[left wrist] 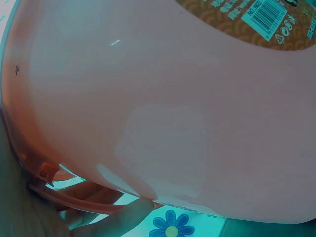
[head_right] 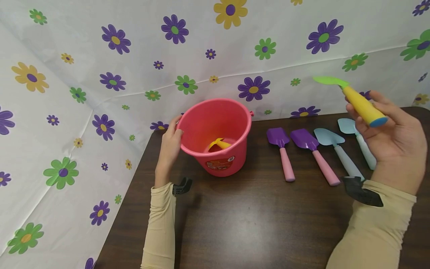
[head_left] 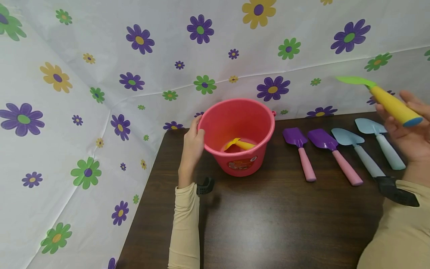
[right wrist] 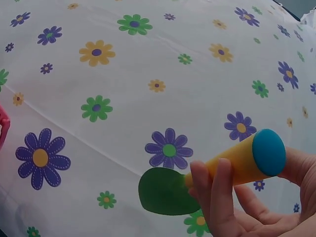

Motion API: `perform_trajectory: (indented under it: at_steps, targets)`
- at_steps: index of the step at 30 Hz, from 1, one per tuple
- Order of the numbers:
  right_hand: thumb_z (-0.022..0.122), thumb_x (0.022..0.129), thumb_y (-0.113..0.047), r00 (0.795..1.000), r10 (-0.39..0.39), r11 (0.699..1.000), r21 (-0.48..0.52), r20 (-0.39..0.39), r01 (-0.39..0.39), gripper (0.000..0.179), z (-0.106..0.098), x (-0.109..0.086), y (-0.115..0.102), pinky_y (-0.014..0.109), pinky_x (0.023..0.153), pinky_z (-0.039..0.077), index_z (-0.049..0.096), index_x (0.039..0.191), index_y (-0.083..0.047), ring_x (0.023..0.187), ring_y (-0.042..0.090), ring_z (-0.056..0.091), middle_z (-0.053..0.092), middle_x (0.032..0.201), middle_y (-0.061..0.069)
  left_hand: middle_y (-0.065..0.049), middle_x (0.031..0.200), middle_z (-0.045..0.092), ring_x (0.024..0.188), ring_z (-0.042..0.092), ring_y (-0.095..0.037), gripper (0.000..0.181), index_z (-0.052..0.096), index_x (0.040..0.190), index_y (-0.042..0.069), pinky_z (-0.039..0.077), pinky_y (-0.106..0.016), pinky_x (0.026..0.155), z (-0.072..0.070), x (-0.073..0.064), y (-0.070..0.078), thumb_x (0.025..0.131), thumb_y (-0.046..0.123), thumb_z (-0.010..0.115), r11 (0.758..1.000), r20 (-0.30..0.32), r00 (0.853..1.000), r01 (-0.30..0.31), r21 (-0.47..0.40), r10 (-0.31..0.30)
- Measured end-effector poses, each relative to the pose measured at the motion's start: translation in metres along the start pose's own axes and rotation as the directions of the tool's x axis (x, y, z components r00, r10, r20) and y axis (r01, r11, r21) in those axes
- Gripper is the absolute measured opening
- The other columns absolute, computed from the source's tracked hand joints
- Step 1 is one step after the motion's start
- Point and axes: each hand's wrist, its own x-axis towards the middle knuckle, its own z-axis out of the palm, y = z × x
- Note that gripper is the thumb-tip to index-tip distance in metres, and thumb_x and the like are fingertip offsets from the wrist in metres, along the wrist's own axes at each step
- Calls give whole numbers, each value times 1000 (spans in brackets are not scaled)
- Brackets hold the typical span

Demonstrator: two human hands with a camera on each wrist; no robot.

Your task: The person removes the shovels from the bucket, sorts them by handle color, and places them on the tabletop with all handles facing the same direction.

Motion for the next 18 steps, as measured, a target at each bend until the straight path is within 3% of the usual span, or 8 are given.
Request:
perform_trajectory:
  at_steps: [6,14,18]
  targets:
    - [48,101,8,998,-40,995,-93,37,43,52,-9,0,-10,42,70,64,53,145,-19,99,45,72,56,134,5,-13,143,60,116,64,-31,54,44,155,10,55,-47,101,1,0,-1,101,15,43,1000,-8,1000,-13,7,14]
    - [43,106,3,990,2,995,-99,140,12,42,-20,2,-21,43,71,64,51,144,-11,98,48,71,63,131,22,-14,144,59,116,64,-31,54,44,155,10,54,-47,102,0,0,-1,102,16,43,1000,-2,1000,-13,8,13]
    - [42,107,2,988,13,994,-107,154,4,40,-23,1,-25,44,73,64,52,144,-10,99,49,71,63,131,23,-14,143,60,115,65,-31,53,44,155,10,55,-47,101,0,0,-1,102,16,43,1000,2,1000,-17,-2,18]
